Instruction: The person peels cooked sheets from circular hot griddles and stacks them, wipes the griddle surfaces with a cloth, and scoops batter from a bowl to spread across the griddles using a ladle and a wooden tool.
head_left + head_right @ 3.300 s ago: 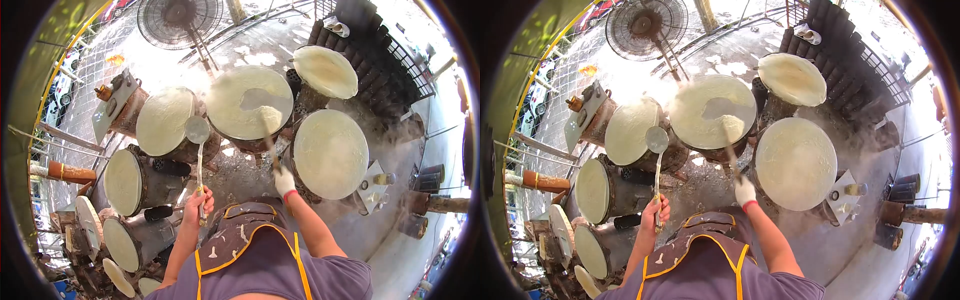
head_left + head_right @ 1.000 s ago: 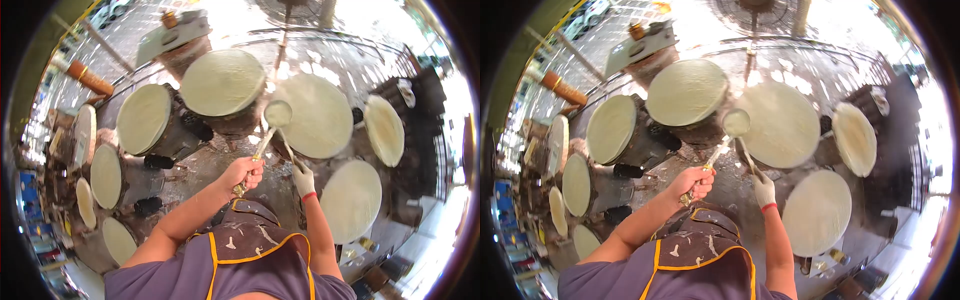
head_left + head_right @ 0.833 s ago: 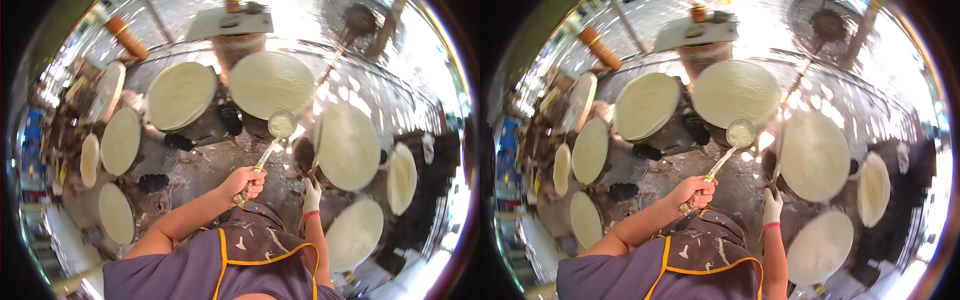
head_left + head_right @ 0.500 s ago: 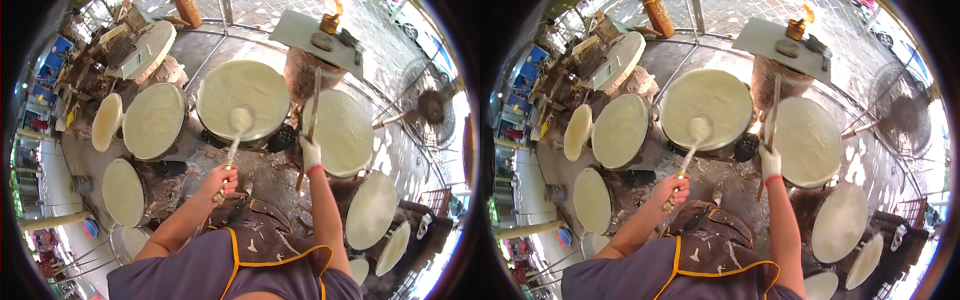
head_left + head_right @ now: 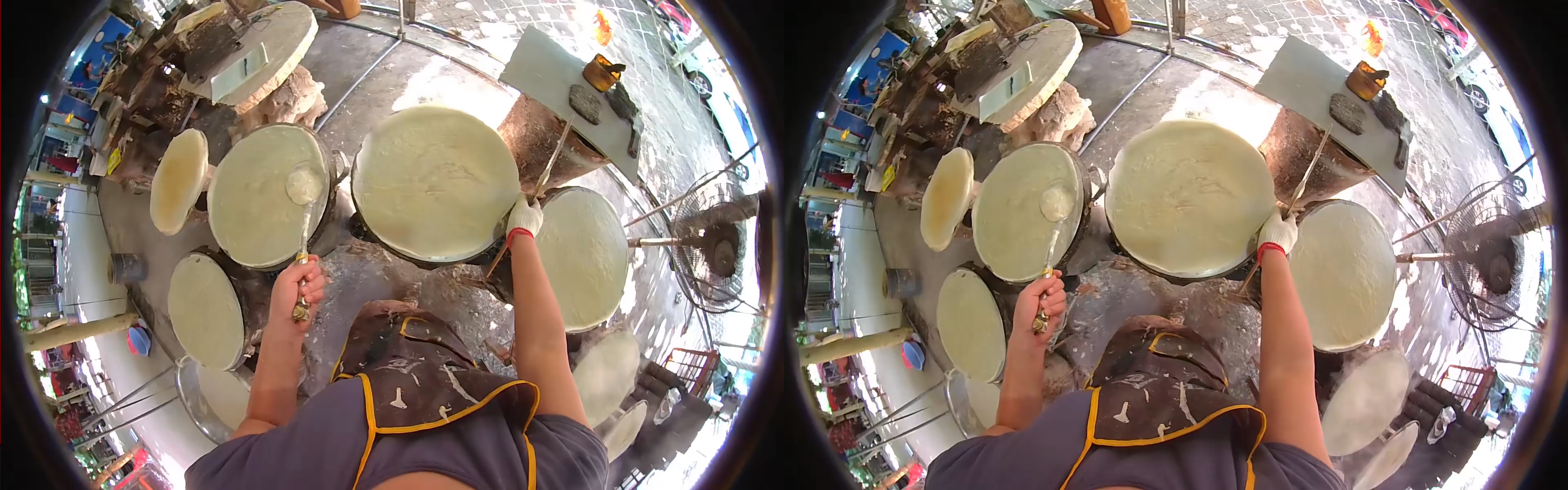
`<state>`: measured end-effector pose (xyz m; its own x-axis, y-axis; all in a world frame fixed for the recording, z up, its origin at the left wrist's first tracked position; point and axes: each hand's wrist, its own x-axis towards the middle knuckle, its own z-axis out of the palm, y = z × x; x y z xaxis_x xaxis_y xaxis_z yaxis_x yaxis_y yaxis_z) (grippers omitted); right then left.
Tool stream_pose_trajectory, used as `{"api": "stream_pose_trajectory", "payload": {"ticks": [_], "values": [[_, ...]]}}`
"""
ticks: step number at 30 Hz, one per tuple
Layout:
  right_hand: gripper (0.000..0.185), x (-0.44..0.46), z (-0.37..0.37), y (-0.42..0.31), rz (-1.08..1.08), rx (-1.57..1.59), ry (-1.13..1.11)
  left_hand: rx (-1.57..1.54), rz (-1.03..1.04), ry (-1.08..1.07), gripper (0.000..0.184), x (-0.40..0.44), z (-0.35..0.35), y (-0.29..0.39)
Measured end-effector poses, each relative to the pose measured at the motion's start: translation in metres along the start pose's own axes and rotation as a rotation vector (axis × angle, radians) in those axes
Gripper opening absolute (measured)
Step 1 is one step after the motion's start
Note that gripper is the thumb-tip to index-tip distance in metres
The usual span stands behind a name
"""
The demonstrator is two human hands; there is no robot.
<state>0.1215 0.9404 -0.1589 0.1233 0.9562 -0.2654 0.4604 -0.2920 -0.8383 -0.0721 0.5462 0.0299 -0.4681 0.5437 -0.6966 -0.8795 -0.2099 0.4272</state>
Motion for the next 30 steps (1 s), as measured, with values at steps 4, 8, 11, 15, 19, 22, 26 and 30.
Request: {"api": "stream_pose_trajectory", "payload": {"ticks": [4,8,11,15,19,22,26,30], "values": [[0.039,-0.02,-0.006,-0.023,-0.007,-0.084,-0.095,-0.016,0.005,0.015,0.015,0.006,0.002,0.003],[0.039,-0.036,-0.008,-0.055,-0.242,-0.465,-0.142,-0.04,-0.008,-0.009,0.015,0.009,0.005,0.005],[0.031,-0.052,-0.008,-0.071,-0.173,0.057,-0.214,-0.051,-0.001,-0.022,0.015,0.007,0.01,0.012],[0.022,-0.084,-0.022,-0.102,-0.061,0.361,-0.256,-0.041,0.04,-0.037,0.014,0.006,0.01,0.012],[0.02,-0.092,-0.05,-0.096,0.064,0.512,-0.202,-0.005,0.065,-0.009,0.013,0.005,0.012,0.012],[0.019,-0.076,-0.052,-0.052,0.099,0.626,-0.132,0.015,0.028,-0.048,0.013,0.009,0.011,0.007],[0.025,-0.039,-0.071,0.012,0.022,0.439,0.051,0.009,-0.083,-0.114,0.014,0.036,0.015,-0.005],[0.025,-0.05,-0.192,-0.013,0.073,0.541,0.199,0.098,-0.189,-0.147,0.014,0.05,0.054,-0.029]]}}
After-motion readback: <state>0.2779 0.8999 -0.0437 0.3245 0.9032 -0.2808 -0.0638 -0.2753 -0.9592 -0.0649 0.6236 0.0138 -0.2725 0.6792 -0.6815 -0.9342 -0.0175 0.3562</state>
